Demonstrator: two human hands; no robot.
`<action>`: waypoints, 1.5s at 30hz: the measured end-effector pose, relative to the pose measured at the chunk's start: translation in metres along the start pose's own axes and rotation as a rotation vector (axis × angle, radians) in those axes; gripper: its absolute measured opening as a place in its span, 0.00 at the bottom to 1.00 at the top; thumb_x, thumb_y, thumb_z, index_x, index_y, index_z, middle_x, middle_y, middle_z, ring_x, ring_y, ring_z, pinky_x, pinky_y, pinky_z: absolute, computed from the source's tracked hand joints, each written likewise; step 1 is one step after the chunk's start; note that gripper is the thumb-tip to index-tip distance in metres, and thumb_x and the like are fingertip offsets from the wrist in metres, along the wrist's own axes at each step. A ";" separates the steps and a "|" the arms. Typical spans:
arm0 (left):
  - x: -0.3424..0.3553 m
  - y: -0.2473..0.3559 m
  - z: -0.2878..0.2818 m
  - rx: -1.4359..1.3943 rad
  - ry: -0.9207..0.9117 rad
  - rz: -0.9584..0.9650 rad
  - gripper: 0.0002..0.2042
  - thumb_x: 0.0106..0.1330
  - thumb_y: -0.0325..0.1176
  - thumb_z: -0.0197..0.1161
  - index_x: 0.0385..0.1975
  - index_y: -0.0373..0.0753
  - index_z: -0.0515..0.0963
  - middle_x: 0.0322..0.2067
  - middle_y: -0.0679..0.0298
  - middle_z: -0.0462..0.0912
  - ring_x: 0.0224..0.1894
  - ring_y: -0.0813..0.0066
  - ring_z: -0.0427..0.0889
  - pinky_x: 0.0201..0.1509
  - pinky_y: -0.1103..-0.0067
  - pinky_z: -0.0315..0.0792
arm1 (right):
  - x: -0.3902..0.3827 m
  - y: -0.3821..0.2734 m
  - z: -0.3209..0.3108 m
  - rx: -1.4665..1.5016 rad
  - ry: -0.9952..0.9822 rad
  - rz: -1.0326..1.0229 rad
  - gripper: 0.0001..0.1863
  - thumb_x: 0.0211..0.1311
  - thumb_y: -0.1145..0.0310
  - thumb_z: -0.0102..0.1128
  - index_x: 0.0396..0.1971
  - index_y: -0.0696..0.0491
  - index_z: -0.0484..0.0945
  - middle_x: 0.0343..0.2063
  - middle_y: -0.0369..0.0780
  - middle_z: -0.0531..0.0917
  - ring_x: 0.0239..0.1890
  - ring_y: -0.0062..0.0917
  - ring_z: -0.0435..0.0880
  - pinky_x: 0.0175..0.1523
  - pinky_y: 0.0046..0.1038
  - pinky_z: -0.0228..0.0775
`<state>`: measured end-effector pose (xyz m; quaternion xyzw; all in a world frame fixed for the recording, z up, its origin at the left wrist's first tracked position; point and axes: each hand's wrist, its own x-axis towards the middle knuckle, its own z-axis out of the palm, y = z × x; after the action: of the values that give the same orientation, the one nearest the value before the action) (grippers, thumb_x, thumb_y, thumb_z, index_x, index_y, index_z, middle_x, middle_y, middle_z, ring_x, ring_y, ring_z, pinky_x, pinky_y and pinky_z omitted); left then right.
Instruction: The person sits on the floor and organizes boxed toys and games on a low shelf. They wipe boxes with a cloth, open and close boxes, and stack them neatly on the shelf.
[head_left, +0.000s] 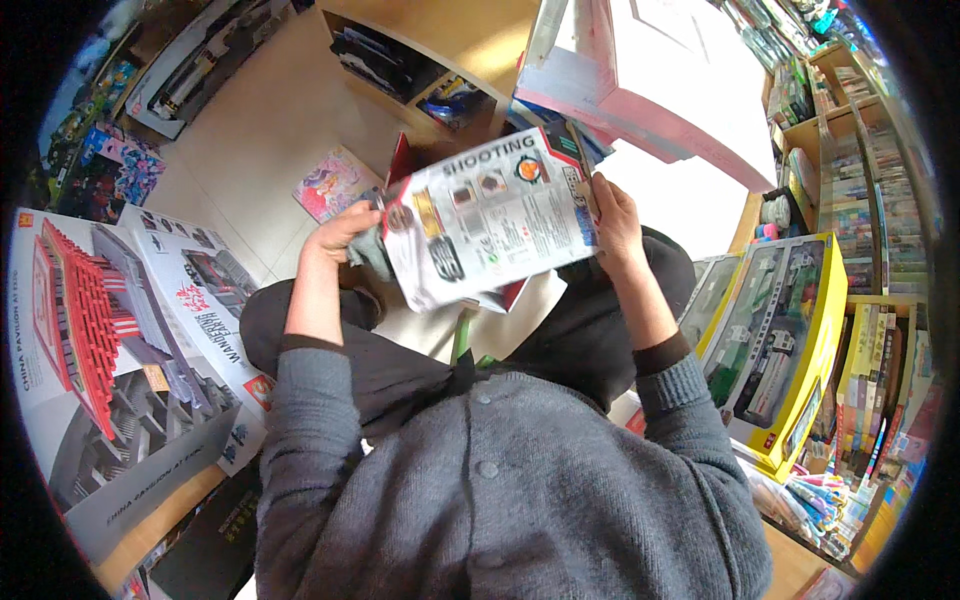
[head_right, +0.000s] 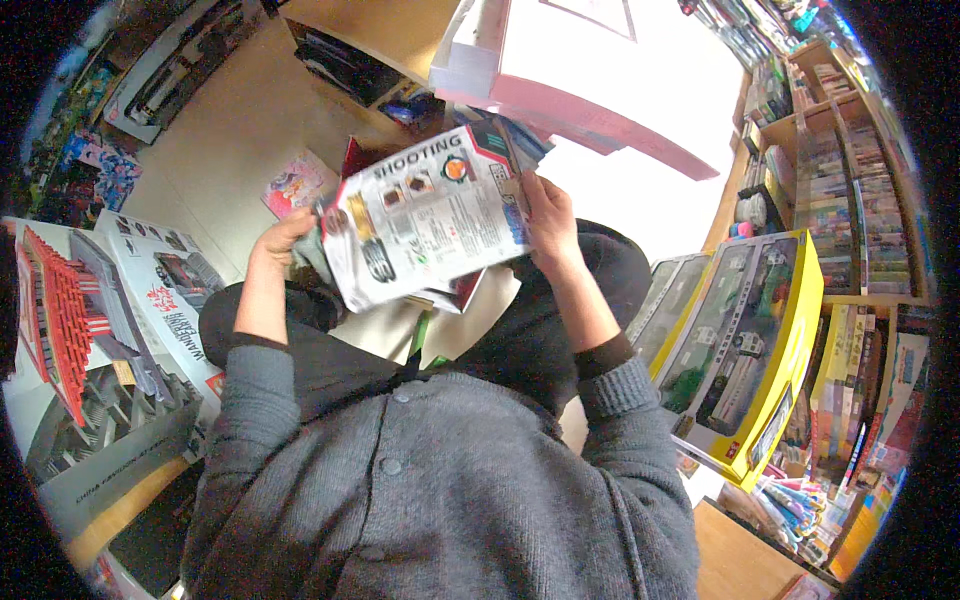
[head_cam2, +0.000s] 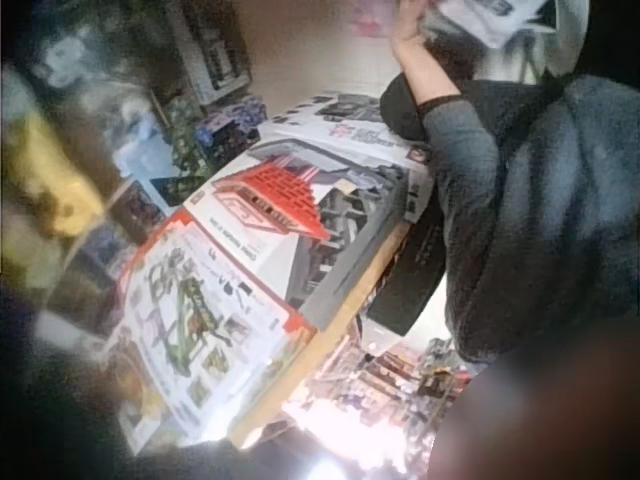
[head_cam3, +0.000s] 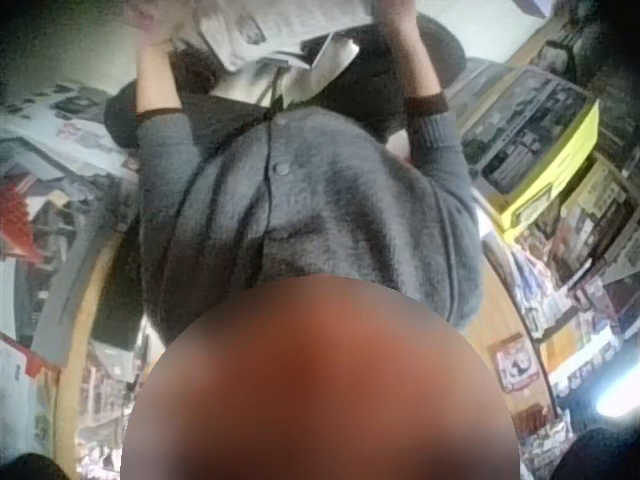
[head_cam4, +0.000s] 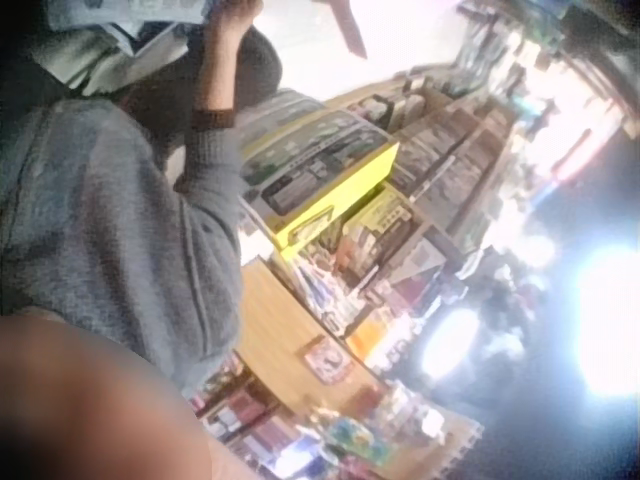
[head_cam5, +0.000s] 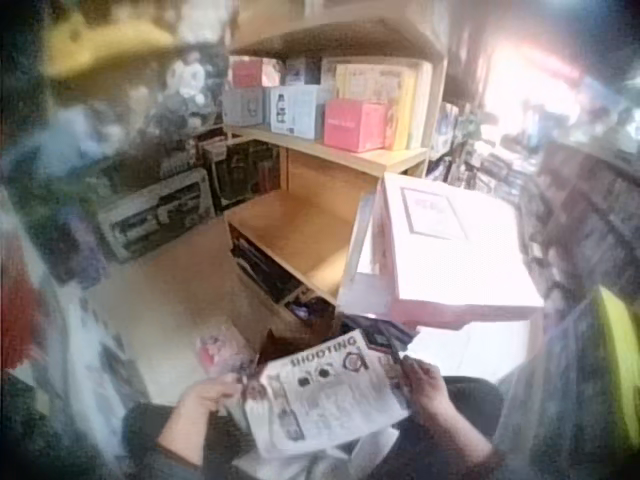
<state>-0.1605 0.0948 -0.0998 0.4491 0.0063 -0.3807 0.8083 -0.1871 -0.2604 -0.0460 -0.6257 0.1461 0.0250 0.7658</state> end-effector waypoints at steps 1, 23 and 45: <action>-0.008 0.011 0.001 0.007 -0.127 0.032 0.25 0.50 0.35 0.66 0.47 0.33 0.68 0.41 0.61 0.77 0.43 0.74 0.76 0.50 0.75 0.69 | 0.004 0.002 0.008 0.139 -0.010 -0.004 0.17 0.64 0.58 0.45 0.34 0.59 0.73 0.26 0.36 0.78 0.24 0.15 0.74 0.29 0.18 0.67; -0.076 0.034 -0.013 -0.037 0.463 0.587 0.13 0.60 0.32 0.55 0.42 0.30 0.72 0.37 0.58 0.79 0.35 0.72 0.80 0.41 0.78 0.73 | 0.050 0.001 0.145 -1.054 0.078 -0.939 0.12 0.58 0.63 0.52 0.30 0.54 0.62 0.24 0.46 0.75 0.25 0.43 0.77 0.24 0.39 0.69; -0.084 0.026 -0.005 -0.218 0.657 0.801 0.15 0.62 0.31 0.53 0.46 0.31 0.69 0.42 0.58 0.77 0.42 0.70 0.77 0.47 0.76 0.70 | 0.091 0.077 0.063 -0.898 -0.115 -0.342 0.10 0.59 0.65 0.48 0.32 0.56 0.74 0.27 0.44 0.79 0.28 0.32 0.81 0.30 0.30 0.74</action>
<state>-0.2020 0.1572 -0.0541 0.4254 0.1269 0.1217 0.8877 -0.1047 -0.1965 -0.1313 -0.9071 -0.0265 -0.0060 0.4201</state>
